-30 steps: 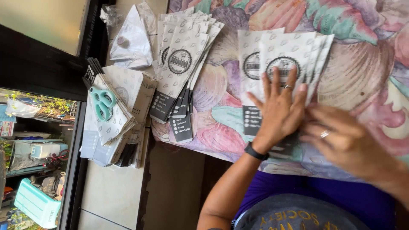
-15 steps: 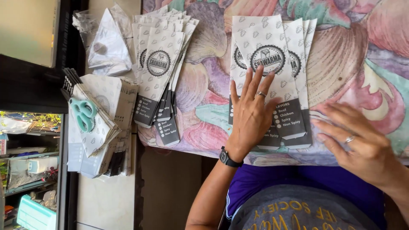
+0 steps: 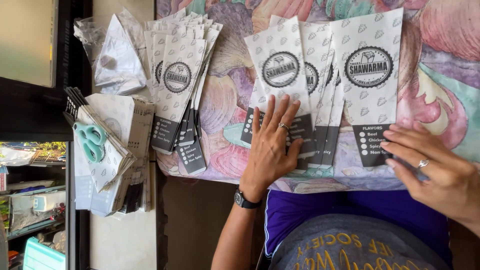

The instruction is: Applying glue to the edges of paper shawarma wrappers and folding them to create bags.

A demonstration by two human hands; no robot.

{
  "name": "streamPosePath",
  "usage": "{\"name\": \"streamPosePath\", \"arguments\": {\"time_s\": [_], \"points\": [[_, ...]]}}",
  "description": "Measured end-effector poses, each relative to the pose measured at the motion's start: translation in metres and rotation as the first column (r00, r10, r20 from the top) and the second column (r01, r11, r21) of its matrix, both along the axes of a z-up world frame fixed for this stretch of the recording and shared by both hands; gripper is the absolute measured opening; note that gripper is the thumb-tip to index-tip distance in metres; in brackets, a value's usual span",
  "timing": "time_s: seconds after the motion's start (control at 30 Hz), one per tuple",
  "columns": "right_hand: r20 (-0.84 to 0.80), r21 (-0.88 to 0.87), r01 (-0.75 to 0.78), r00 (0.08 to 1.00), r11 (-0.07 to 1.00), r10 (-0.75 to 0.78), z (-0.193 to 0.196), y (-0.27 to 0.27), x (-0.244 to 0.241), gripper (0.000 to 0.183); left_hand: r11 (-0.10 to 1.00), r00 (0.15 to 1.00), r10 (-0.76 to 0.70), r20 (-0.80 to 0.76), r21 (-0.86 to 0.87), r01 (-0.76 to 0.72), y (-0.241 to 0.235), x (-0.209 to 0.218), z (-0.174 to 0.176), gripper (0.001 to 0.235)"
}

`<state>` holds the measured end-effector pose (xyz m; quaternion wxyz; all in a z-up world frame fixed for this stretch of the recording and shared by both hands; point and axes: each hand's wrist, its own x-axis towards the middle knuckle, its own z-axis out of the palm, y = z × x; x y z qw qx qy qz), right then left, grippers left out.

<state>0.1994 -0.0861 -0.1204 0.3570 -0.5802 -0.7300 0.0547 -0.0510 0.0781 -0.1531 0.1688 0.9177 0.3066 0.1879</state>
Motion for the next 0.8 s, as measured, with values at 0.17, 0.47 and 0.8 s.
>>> {"name": "streamPosePath", "arguments": {"time_s": [0.17,0.47,0.8], "points": [[-0.039,0.020,0.034,0.999,0.999,-0.033,0.020,-0.001,-0.002,0.025,0.970,0.908,-0.203,0.367,-0.050,0.237,-0.047,0.035,0.014,0.052],[-0.040,0.095,-0.044,0.998,0.995,0.047,-0.009,-0.016,0.009,0.027,0.928,0.843,-0.277,0.461,-0.099,0.359,-0.086,0.065,-0.010,0.021],[-0.057,0.110,-0.040,0.997,0.993,0.046,-0.012,-0.022,0.004,0.011,0.952,0.791,-0.230,0.567,-0.040,0.305,-0.094,0.069,-0.006,0.012]]}}
